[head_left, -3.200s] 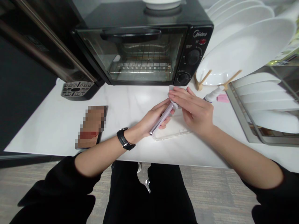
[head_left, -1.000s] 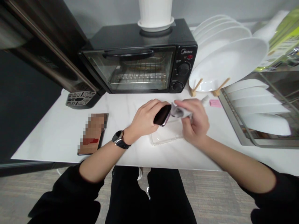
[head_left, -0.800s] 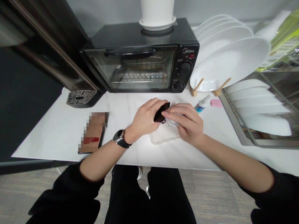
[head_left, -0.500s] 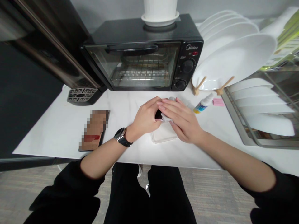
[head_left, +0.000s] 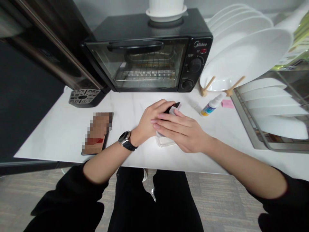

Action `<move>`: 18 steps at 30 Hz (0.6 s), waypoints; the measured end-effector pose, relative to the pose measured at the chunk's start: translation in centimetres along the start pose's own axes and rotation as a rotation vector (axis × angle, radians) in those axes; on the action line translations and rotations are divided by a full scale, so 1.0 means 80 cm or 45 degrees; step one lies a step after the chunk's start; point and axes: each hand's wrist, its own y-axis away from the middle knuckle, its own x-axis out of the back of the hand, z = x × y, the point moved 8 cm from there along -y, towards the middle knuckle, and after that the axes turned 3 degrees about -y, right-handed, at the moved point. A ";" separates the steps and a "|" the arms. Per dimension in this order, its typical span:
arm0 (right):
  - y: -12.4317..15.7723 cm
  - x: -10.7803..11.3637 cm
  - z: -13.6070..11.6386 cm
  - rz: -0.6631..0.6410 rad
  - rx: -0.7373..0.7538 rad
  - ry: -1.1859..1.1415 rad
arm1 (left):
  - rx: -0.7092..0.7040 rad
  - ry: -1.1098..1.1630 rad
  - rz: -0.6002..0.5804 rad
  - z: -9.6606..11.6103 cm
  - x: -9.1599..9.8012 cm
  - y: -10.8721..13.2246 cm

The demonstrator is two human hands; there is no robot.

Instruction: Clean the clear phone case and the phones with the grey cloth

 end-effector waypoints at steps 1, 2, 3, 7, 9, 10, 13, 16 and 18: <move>0.000 -0.003 -0.002 -0.039 -0.003 -0.006 | -0.002 0.005 -0.005 -0.001 -0.001 0.000; 0.000 -0.004 -0.002 -0.060 -0.019 -0.018 | -0.004 0.002 0.001 -0.002 -0.002 0.001; 0.000 -0.004 0.000 -0.055 -0.037 -0.022 | -0.022 -0.001 0.018 -0.002 -0.002 0.001; 0.005 0.008 0.018 0.117 -0.088 -0.004 | -0.078 -0.030 0.080 0.002 -0.004 0.002; 0.008 0.014 0.031 0.192 -0.144 -0.025 | -0.068 -0.075 0.076 0.004 -0.004 0.001; 0.010 0.016 0.039 0.206 -0.190 -0.038 | -0.058 -0.098 0.064 0.006 -0.004 0.000; 0.015 0.019 0.056 0.206 -0.315 -0.044 | -0.043 -0.121 0.001 0.013 -0.005 -0.002; 0.017 0.018 0.062 0.193 -0.360 -0.056 | -0.030 -0.117 -0.037 0.015 -0.005 -0.002; 0.016 0.014 0.059 0.189 -0.357 -0.066 | -0.037 -0.125 -0.033 0.015 -0.005 -0.001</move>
